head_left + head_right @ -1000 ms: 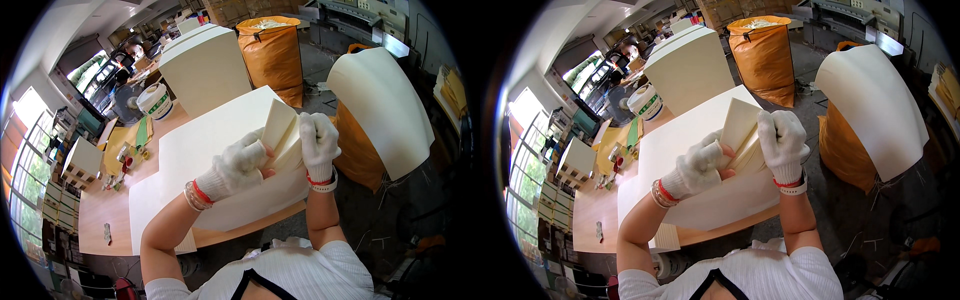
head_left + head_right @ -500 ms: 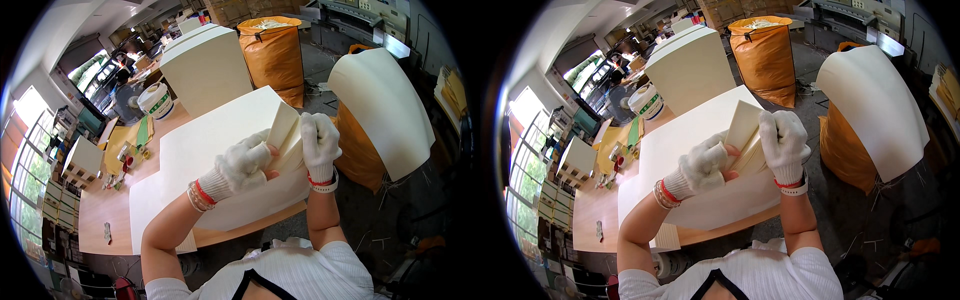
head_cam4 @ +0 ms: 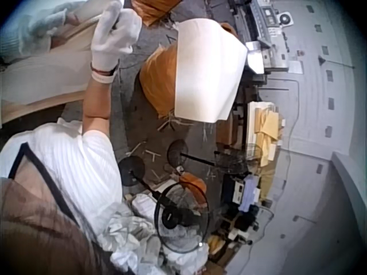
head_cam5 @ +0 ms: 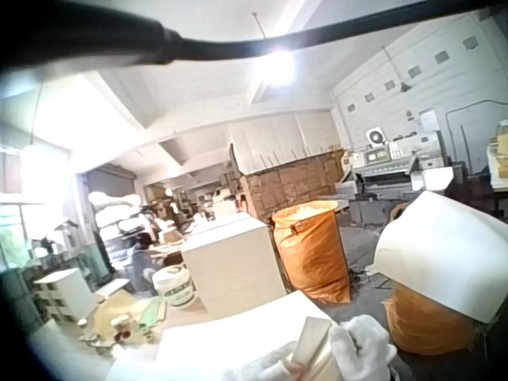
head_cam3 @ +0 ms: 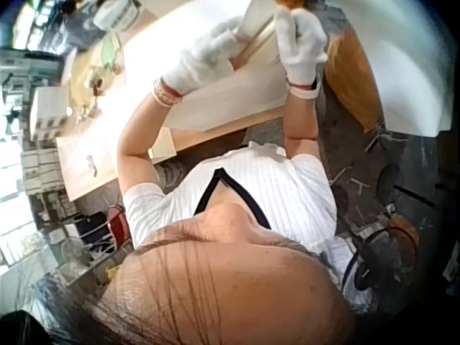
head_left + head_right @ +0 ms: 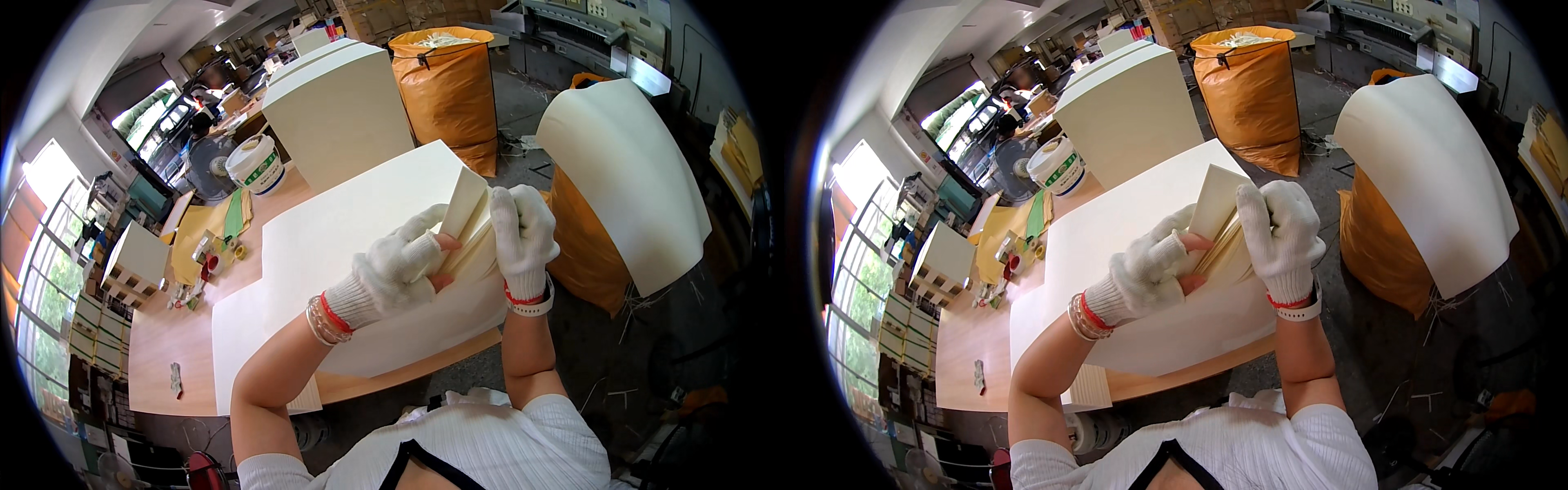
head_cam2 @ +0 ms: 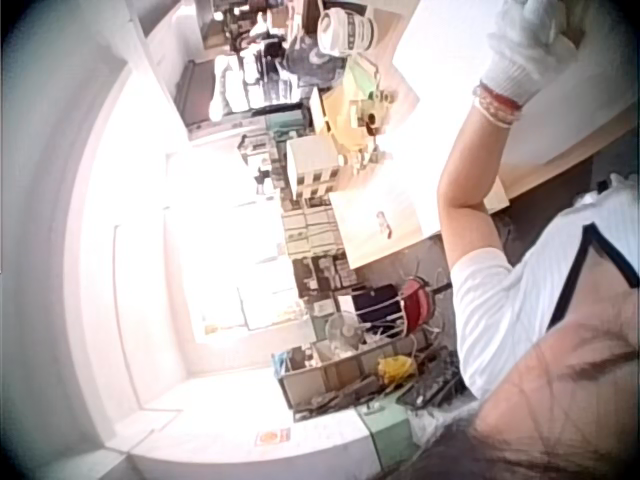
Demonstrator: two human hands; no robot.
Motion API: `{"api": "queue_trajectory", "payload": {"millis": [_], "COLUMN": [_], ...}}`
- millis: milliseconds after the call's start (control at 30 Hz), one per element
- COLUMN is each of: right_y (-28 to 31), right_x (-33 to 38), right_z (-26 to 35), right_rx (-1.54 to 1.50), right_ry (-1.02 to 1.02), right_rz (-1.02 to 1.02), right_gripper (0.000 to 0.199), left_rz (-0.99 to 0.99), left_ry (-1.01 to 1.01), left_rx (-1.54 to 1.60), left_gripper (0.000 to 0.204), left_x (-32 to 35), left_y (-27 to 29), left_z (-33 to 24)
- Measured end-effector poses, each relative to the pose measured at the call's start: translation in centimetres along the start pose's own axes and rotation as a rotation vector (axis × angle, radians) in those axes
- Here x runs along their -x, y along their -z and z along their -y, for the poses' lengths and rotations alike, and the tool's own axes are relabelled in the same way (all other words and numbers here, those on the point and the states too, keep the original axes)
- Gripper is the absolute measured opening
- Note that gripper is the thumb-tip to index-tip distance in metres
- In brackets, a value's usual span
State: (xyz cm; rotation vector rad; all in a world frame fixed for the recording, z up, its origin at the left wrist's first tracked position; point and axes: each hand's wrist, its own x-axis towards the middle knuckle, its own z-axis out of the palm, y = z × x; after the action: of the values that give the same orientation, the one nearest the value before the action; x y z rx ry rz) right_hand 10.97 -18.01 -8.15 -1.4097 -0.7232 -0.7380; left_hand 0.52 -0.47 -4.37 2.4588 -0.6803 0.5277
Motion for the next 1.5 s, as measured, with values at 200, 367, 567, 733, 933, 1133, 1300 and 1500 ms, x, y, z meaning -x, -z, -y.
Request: {"api": "queue_trajectory", "payload": {"millis": [200,367,567,733,933,1133,1300,1500], "right_y": [0.0,0.1,0.0,0.1,0.2,0.1,0.1,-0.1], "right_x": [0.1,0.1,0.0,0.0,0.2,0.2,0.2,0.2], "right_z": [-0.3,0.0,0.0,-0.1,0.1,-0.1,0.3,0.4], "right_rx": [0.021,-0.001,0.029,0.028,-0.037,0.035,0.005,-0.014], "right_ry": [0.126,-0.005,-0.017,0.053,-0.021,-0.054,-0.018,-0.006], "right_rz": [-0.008,0.039,-0.002,-0.003,0.013,0.007,0.005,-0.021], "right_gripper": [0.028,0.025,0.025,0.024,0.027,0.027,0.026,0.026], "left_rz": [-0.046,0.084,0.058,-0.012,-0.012,0.107,-0.037,0.07], "left_ry": [-0.062,0.039,0.008,-0.006,-0.031,-0.016,-0.013,-0.059], "left_rx": [0.029,0.026,0.051,0.067,0.052,0.076,0.07,-0.026], "left_gripper": [0.045,0.043,0.04,0.041,0.042,0.039,0.042,0.033], "left_x": [-0.1,0.3,-0.2,-0.1,0.0,-0.3,0.0,0.0], "left_y": [-0.4,0.5,0.2,-0.2,-0.2,0.8,-0.2,0.3], "left_z": [0.7,0.2,-0.1,0.3,0.3,-0.2,0.2,0.0]}}
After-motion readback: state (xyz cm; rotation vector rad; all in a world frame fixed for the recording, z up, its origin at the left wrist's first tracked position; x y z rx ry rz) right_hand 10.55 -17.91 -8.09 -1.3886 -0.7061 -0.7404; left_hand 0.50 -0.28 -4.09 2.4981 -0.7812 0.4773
